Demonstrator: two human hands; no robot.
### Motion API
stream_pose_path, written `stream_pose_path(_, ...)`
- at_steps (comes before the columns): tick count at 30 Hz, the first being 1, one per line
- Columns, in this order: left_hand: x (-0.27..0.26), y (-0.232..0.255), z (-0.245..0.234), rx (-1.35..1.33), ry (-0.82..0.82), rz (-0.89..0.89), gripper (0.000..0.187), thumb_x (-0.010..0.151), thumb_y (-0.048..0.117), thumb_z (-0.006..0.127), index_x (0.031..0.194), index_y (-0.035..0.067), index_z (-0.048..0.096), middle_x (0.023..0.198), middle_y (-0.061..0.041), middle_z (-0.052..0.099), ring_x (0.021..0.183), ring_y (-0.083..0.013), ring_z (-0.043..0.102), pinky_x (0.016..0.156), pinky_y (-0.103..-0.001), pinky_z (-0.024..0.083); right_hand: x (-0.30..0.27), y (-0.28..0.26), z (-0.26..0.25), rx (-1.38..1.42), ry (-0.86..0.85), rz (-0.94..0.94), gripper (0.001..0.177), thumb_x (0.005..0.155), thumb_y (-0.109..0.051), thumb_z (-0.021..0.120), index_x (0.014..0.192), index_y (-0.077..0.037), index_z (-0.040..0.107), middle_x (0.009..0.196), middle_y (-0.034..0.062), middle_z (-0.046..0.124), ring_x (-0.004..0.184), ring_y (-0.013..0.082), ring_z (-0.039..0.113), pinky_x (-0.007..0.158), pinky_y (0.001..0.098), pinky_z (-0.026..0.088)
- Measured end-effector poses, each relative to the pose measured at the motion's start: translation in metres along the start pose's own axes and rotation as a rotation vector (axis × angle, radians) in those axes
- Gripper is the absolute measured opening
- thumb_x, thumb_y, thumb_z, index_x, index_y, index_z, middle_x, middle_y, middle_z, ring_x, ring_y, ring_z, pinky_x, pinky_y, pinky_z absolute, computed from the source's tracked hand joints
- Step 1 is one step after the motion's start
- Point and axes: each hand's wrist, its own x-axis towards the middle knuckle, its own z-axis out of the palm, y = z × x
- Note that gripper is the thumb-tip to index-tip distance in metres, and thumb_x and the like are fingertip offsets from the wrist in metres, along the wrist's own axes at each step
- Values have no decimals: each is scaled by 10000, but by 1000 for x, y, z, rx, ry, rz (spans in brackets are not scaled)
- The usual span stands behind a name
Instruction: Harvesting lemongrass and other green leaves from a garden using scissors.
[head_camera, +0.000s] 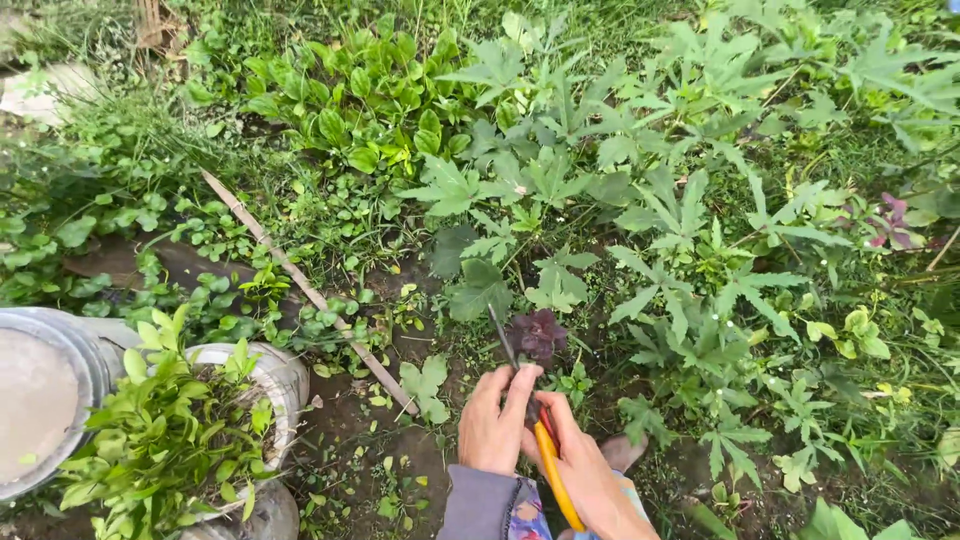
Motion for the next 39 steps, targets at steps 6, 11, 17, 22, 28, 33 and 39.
stream_pose_path(6, 8, -28, -8, 118, 35, 70, 452, 1005, 418, 401, 1022, 159, 771, 848, -82, 704, 813, -278, 669, 742, -398, 502, -18, -53, -12, 16, 67, -45, 715, 829, -145, 770, 1443, -185, 406, 1128, 93, 697, 954, 218, 673, 858, 385, 554)
stream_pose_path(11, 16, -27, -8, -21, 11, 3, 502, 1020, 439, 382, 972, 139, 781, 681, -51, 688, 617, -189, 635, 631, -366, 482, -39, -91, -49, 30, 117, 51, 738, 811, -146, 805, 1446, -226, 438, 1115, 48, 690, 883, 210, 682, 827, 352, 578)
stream_pose_path(17, 18, 14, 16, -84, -45, 29, 526, 1035, 432, 372, 975, 109, 783, 650, -48, 642, 541, -149, 499, 549, -337, 408, -64, -92, -80, -113, 296, -71, 734, 814, -155, 818, 1433, -203, 426, 1187, 66, 655, 1009, 226, 688, 869, 349, 576)
stream_pose_path(22, -2, 36, 51, -82, -154, 191, 504, 1036, 421, 388, 968, 103, 772, 657, -20, 665, 551, -109, 557, 551, -307, 446, -82, -81, -97, -280, 428, -105, 871, 720, -131, 856, 1444, -158, 373, 1302, 133, 599, 1146, 327, 620, 892, 411, 536)
stream_pose_path(28, -17, 67, 73, -64, -303, 144, 480, 1023, 426, 410, 1012, 138, 795, 655, -47, 668, 508, -139, 510, 523, -327, 423, -100, -87, -119, -218, 529, 54, 838, 748, -117, 831, 1453, -204, 388, 1220, 90, 669, 1145, 295, 661, 925, 395, 542)
stream_pose_path(33, -40, 97, 77, -50, -385, 314, 387, 978, 416, 533, 1151, 131, 730, 755, -62, 694, 628, -163, 615, 585, -355, 487, -110, -82, -120, -115, 657, -103, 742, 720, -27, 753, 1406, -179, 515, 1145, 126, 731, 1064, 316, 725, 871, 396, 576)
stream_pose_path(39, -53, 65, 98, 177, -275, 591, 411, 886, 334, 700, 1233, 125, 632, 854, -76, 677, 753, -257, 677, 650, -403, 533, -97, -75, -130, -90, 736, -157, 489, 794, -62, 744, 1254, -131, 596, 1050, 144, 745, 966, 354, 733, 795, 414, 581)
